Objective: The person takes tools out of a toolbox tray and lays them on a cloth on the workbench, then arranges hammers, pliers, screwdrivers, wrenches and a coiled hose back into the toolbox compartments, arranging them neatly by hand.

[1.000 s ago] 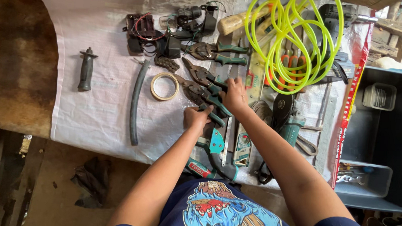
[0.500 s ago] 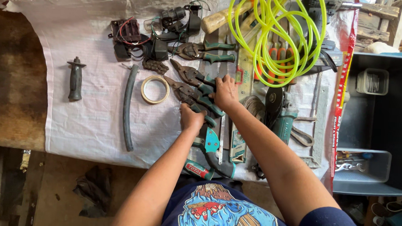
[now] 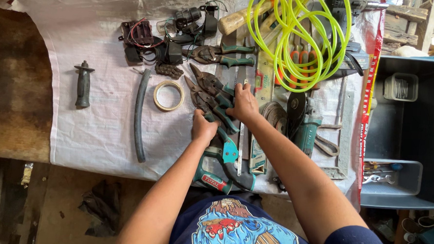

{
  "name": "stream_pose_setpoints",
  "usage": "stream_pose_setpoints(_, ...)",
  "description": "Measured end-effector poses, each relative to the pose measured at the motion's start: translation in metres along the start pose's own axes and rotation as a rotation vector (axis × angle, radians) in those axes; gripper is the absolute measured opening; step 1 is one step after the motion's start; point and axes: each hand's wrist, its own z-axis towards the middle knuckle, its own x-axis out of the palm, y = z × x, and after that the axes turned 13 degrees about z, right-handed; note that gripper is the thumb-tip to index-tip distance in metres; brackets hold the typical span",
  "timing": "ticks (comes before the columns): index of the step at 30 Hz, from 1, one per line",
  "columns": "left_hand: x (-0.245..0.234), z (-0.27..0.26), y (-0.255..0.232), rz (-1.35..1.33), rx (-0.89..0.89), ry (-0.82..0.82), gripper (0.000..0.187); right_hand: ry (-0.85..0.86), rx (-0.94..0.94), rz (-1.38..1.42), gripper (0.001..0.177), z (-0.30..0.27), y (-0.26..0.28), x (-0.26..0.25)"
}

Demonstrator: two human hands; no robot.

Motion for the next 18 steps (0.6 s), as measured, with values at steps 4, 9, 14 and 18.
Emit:
stream_pose_setpoints(4,-0.002,0.009,0.007,0.02,0.081,-0.048,0.063,-0.016,-0.015,0.041,0.08,-0.009,-0.004,0.006)
stream_pose_setpoints(9,-0.002,0.018,0.012,0.034,0.091,-0.027,0.068,-0.1,-0.097,-0.021,0.076,-0.021,-0.014,0.011)
stream_pose_setpoints(14,0.005,0.029,0.027,0.142,0.156,-0.024,0.069,-0.107,-0.112,-0.187,0.069,-0.027,-0.022,0.01)
stream_pose_setpoints(18,0.01,0.048,0.053,0.159,0.308,-0.051,0.065,-0.101,-0.079,-0.084,0.064,-0.019,-0.026,0.006)
